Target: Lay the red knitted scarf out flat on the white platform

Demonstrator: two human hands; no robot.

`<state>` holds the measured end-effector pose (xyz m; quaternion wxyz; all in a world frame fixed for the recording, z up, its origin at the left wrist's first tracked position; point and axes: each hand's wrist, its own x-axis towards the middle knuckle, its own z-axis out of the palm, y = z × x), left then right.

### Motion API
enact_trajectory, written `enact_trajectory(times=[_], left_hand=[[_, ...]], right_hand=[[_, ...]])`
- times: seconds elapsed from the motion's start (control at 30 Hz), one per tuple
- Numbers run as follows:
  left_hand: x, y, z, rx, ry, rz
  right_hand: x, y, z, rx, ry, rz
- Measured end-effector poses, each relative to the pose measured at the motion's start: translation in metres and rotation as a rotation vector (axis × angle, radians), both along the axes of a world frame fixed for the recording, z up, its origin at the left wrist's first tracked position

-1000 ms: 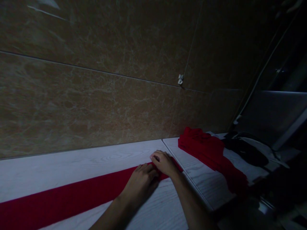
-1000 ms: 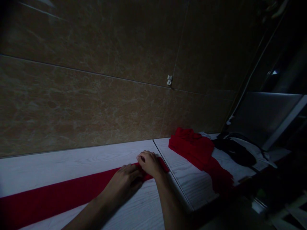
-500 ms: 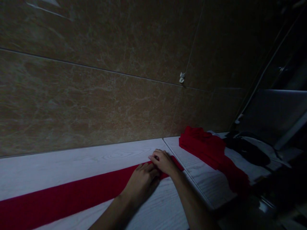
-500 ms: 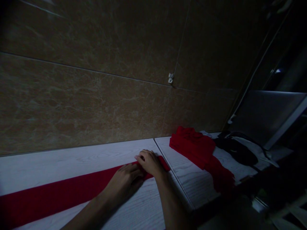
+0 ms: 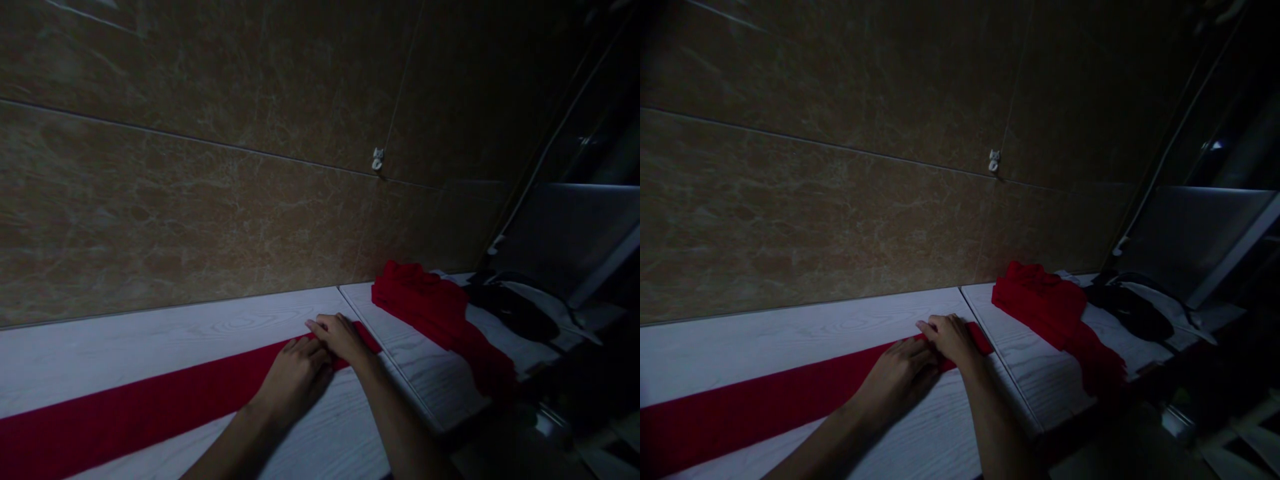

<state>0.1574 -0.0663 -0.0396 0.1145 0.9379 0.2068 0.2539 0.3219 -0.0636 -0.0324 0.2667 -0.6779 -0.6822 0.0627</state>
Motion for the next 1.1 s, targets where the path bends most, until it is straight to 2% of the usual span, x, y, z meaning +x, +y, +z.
enact_trajectory(times=[0.43,0.57,0.83,1.0,1.1], left_hand=[[-0.001,-0.002,0.003,0.002,0.050,-0.009],[-0.002,-0.001,0.002,-0.024,0.060,-0.008],[-0.007,0.000,0.005,-0.044,0.072,0.039],[-0.008,0.006,-0.004,-0.031,0.221,0.047],[-0.008,0.008,-0.010,-0.013,0.241,0.024]], right_hand=[[-0.001,0.003,0.000,-0.060,-0.021,-0.024],[-0.001,0.001,0.002,-0.050,-0.060,-0.073],[0.017,-0.001,0.003,-0.065,-0.131,-0.159],[0.024,-0.002,0.003,-0.095,-0.172,-0.153],[0.027,0.000,0.005,-0.134,-0.173,-0.124]])
